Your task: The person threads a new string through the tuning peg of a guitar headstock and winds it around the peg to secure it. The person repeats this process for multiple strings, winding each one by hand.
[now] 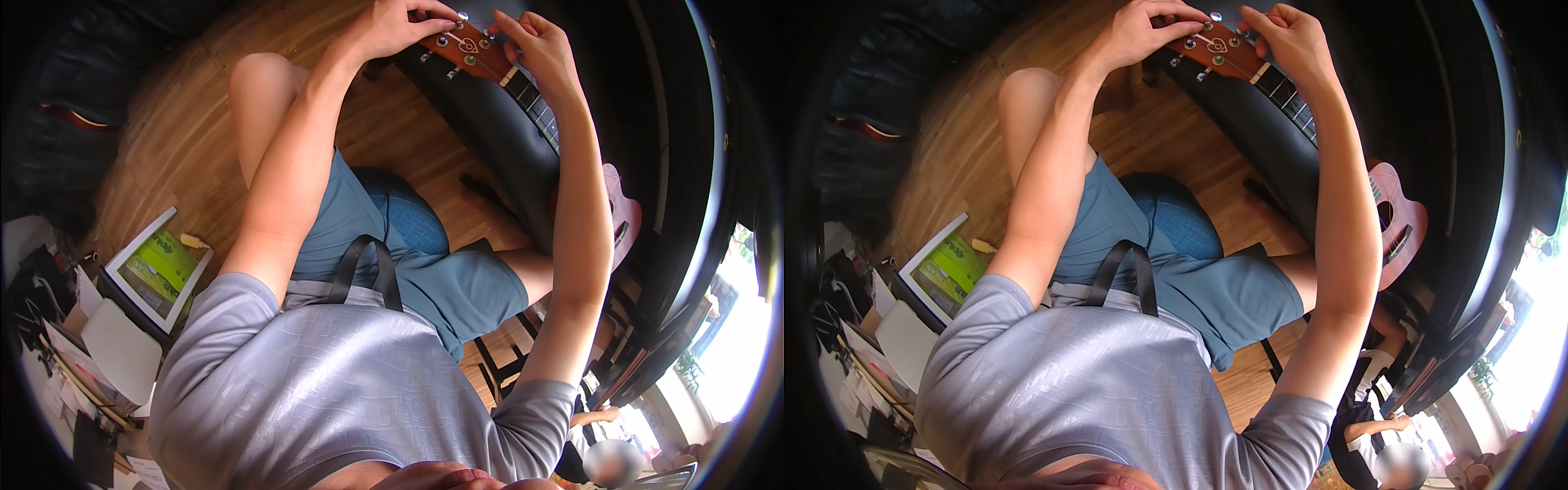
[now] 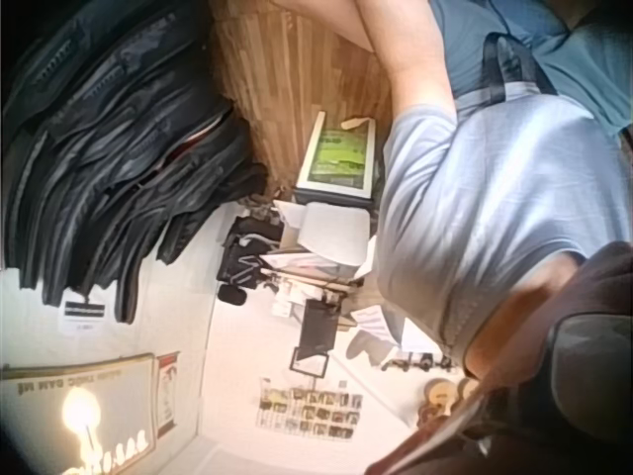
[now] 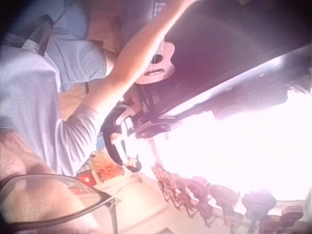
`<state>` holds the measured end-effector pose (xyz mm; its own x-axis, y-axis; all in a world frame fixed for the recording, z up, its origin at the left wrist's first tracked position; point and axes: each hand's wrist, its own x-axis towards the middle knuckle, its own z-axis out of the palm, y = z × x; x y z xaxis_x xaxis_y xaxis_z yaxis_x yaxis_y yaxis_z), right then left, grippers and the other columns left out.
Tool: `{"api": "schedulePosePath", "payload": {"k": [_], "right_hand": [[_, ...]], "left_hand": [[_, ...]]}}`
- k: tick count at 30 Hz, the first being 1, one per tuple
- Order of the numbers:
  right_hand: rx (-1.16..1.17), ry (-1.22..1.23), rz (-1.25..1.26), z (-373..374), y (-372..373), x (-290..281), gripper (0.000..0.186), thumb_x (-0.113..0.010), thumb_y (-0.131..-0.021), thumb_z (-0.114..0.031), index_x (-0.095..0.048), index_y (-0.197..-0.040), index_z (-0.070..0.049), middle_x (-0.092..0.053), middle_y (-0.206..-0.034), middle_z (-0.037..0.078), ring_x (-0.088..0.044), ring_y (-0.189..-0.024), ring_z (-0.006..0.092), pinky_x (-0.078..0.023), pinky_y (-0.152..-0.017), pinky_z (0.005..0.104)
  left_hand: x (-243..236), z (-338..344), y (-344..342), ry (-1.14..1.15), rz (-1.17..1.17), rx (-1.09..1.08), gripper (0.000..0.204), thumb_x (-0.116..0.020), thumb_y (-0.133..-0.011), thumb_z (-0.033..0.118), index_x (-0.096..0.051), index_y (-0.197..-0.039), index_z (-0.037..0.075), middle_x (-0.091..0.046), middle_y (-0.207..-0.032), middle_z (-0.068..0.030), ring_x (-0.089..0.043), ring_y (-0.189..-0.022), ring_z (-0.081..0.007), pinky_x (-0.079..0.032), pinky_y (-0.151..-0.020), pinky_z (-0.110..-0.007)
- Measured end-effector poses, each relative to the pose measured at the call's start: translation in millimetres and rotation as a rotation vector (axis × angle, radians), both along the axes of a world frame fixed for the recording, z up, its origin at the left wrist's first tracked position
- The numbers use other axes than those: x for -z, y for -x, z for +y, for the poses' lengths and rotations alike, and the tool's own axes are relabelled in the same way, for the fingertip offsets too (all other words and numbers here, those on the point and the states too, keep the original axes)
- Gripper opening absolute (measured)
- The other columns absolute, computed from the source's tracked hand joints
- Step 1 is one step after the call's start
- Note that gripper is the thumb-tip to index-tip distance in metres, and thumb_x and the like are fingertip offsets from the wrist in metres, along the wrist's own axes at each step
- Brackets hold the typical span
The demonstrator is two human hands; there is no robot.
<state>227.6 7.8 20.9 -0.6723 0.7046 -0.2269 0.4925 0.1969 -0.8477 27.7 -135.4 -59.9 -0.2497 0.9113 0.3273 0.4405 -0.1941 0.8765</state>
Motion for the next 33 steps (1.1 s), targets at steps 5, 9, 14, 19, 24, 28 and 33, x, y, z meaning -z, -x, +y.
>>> {"api": "schedulePosePath", "payload": {"k": [5, 9, 14, 19, 24, 28, 33], "right_hand": [[0.004, -0.349, -0.091, -23, 14, -16, 0.031, -0.076, -0.094, -0.024, -0.067, -0.081, 0.002, -0.068, -0.07, 0.008, -0.062, -0.06, 0.0169, -0.05, -0.057, 0.032], [-0.056, -0.471, -0.073, -40, 16, -26, 0.026, -0.078, -0.092, -0.023, -0.073, -0.093, 0.003, -0.073, -0.078, 0.015, -0.07, -0.07, 0.0226, -0.056, -0.066, 0.0359], [-0.158, -0.515, -0.259, -41, 21, -35, 0.024, -0.077, -0.09, -0.022, -0.078, -0.102, -0.001, -0.076, -0.09, 0.02, -0.075, -0.079, 0.0285, -0.058, -0.073, 0.0384], [-0.236, -0.593, -0.255, -36, 25, -34, 0.021, -0.074, -0.091, -0.02, -0.079, -0.102, -0.002, -0.077, -0.092, 0.019, -0.075, -0.08, 0.0289, -0.058, -0.074, 0.039], [-0.303, -0.439, -0.161, -40, 31, -47, 0.021, -0.074, -0.091, -0.019, -0.078, -0.101, -0.001, -0.077, -0.09, 0.018, -0.074, -0.079, 0.0248, -0.057, -0.073, 0.0368], [-0.269, -0.375, -0.216, -31, 27, -39, 0.022, -0.074, -0.092, -0.021, -0.077, -0.101, -0.001, -0.076, -0.087, 0.017, -0.072, -0.076, 0.0226, -0.056, -0.072, 0.0356], [-0.239, -0.396, -0.288, -32, 21, -36, 0.023, -0.074, -0.093, -0.022, -0.078, -0.101, -0.001, -0.076, -0.085, 0.016, -0.071, -0.075, 0.0229, -0.055, -0.07, 0.0359]], "left_hand": [[-5, -3, 0, 0.026, -0.011, -0.014, 0.021, -0.076, -0.092, 0.02, -0.079, -0.11, 0.009, -0.072, -0.105, -0.0111, -0.069, -0.1, -0.0266, -0.055, -0.088, -0.036], [2, 1, 0, -0.022, 0.011, -0.008, 0.021, -0.076, -0.093, 0.021, -0.079, -0.11, 0.01, -0.072, -0.106, -0.0106, -0.069, -0.1, -0.0256, -0.054, -0.088, -0.036], [3, 2, -2, 0.018, -0.024, -0.01, 0.021, -0.076, -0.093, 0.022, -0.078, -0.111, 0.01, -0.072, -0.105, -0.0105, -0.068, -0.099, -0.0248, -0.054, -0.087, -0.035], [4, 4, -3, 0.037, -0.031, -0.019, 0.022, -0.076, -0.093, 0.021, -0.077, -0.111, 0.009, -0.072, -0.105, -0.0101, -0.069, -0.098, -0.0247, -0.054, -0.086, -0.035], [4, 3, -1, 0.017, -0.058, -0.015, 0.023, -0.077, -0.092, 0.021, -0.076, -0.112, 0.009, -0.072, -0.104, -0.0089, -0.068, -0.095, -0.0227, -0.054, -0.084, -0.034], [-5, 0, -2, 0.028, -0.047, 0.001, 0.024, -0.078, -0.091, 0.021, -0.077, -0.112, 0.009, -0.073, -0.102, -0.0073, -0.068, -0.091, -0.019, -0.055, -0.082, -0.034], [-9, -4, -3, 0.044, -0.165, 0.009, 0.024, -0.081, -0.089, 0.019, -0.078, -0.11, 0.008, -0.076, -0.098, -0.0065, -0.07, -0.084, -0.0159, -0.056, -0.077, -0.031]]}}
